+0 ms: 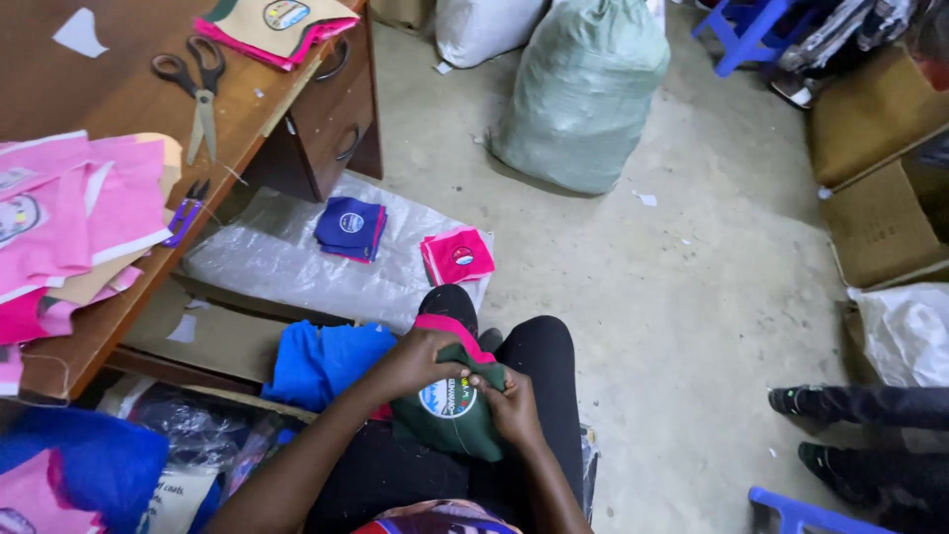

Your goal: A person sitting on the floor organizes embroidered patches by placing them onto fabric panels and stacking them.

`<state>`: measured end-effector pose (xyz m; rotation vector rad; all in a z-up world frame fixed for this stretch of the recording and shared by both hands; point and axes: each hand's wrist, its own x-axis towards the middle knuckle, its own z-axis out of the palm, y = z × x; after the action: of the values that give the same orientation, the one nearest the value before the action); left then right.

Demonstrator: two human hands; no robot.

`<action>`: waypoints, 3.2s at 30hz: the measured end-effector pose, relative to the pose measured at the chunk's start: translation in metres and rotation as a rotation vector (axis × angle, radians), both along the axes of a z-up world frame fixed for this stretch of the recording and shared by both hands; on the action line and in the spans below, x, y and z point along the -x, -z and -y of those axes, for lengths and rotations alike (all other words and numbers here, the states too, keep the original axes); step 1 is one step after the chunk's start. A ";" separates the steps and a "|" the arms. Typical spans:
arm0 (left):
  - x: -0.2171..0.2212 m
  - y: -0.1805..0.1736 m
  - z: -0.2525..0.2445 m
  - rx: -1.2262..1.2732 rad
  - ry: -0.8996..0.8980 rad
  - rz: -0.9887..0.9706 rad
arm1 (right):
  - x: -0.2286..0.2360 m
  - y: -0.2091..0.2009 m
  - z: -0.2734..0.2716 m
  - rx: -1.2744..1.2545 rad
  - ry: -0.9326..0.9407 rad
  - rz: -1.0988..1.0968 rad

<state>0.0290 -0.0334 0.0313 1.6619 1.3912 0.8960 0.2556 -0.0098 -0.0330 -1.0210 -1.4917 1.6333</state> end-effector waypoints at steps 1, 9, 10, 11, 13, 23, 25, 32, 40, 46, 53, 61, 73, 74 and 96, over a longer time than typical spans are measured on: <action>0.015 0.020 -0.005 0.000 -0.006 -0.001 | -0.002 -0.004 -0.002 0.000 -0.006 -0.001; 0.147 0.116 0.017 0.412 -0.149 0.458 | -0.028 0.006 -0.015 -0.018 0.183 0.142; 0.156 0.119 0.027 0.414 -0.143 0.458 | -0.030 -0.003 -0.018 -0.017 0.189 0.144; 0.166 0.121 0.040 0.414 -0.480 0.040 | -0.032 -0.012 -0.021 0.053 0.383 0.174; 0.191 0.137 0.062 0.389 -0.805 -0.389 | -0.032 -0.015 -0.026 0.126 0.574 0.205; 0.177 0.095 0.067 0.021 -0.918 -0.650 | -0.049 0.010 -0.048 0.157 0.359 0.115; 0.133 0.074 0.056 -0.055 -0.756 -0.220 | -0.044 0.002 -0.053 0.125 0.074 0.268; 0.021 0.073 0.030 0.330 -0.090 0.379 | -0.001 0.009 -0.105 -0.047 -0.433 0.437; 0.003 0.190 0.031 0.419 -0.494 0.222 | 0.036 0.034 -0.106 -0.294 -0.266 0.551; 0.000 0.176 0.038 0.530 -0.534 -0.004 | 0.049 0.037 -0.048 -0.622 -0.109 0.751; 0.008 0.185 0.045 0.377 -0.444 -0.016 | 0.063 0.088 0.008 -0.648 -0.250 0.901; 0.157 0.068 0.054 -0.107 -0.772 -0.696 | 0.065 0.117 -0.012 -0.514 -0.324 1.099; 0.415 -0.047 0.089 -0.079 -1.236 -1.304 | 0.071 0.089 -0.007 -0.558 -0.264 1.120; 0.404 -0.056 0.090 -0.173 -1.285 -1.320 | 0.070 0.090 -0.010 -0.583 -0.257 1.059; -0.028 0.019 0.076 -0.413 0.168 -0.358 | 0.085 -0.073 0.032 0.005 -0.087 -0.195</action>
<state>0.0571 -0.1094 0.0124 2.3083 1.3264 0.8576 0.1703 -0.0416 0.0398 -0.7839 -1.4187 1.7448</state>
